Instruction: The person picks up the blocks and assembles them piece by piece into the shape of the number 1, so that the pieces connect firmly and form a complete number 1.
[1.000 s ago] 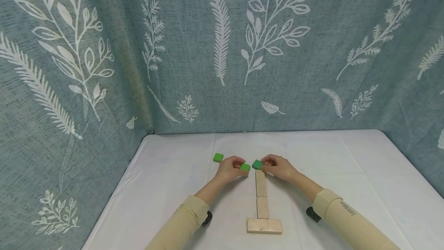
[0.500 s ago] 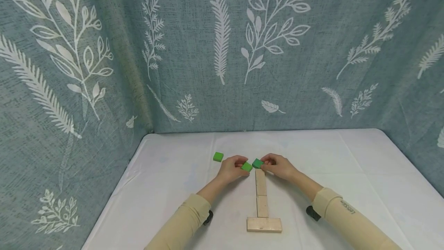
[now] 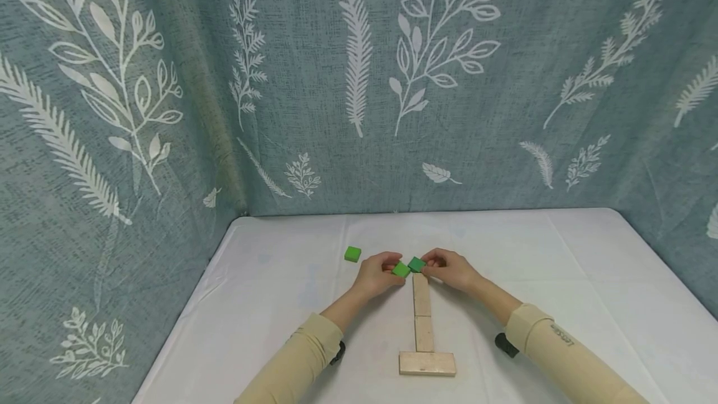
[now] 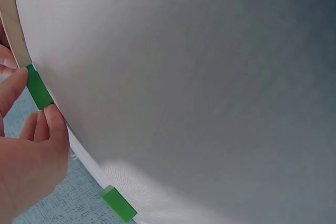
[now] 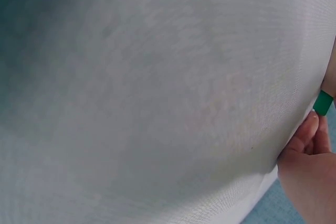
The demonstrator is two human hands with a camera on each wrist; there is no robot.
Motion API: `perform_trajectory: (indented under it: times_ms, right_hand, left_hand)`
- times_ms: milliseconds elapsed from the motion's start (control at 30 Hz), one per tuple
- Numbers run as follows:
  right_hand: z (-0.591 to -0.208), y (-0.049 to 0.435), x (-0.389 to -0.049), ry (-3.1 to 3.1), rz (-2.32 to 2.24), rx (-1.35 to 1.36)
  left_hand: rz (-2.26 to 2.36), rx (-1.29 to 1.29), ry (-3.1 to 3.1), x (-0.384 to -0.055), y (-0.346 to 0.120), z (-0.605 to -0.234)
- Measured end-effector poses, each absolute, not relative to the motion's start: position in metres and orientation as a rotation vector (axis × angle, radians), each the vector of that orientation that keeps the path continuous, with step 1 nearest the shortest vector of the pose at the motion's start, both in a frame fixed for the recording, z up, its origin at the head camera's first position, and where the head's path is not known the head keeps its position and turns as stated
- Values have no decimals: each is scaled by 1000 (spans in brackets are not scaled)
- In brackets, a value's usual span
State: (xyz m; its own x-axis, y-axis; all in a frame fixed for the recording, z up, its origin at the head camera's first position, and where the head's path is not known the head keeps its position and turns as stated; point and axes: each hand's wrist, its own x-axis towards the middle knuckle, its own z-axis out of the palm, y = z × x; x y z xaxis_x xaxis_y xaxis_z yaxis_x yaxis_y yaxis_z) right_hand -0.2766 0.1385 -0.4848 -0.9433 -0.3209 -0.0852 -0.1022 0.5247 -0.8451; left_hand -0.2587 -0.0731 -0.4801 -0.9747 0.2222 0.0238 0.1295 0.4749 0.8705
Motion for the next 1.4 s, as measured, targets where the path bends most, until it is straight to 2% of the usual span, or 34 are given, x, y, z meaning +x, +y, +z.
perform_trajectory:
  times_ms: [967,1400]
  right_hand:
    - [-488,139,-277,2540,-1387,-354]
    - [-490,139,-278,2541,-1384,-356]
  left_hand:
    - [1529,323,2635,-257,-72,-479]
    - [1689,171,2607,-259,-77,-476]
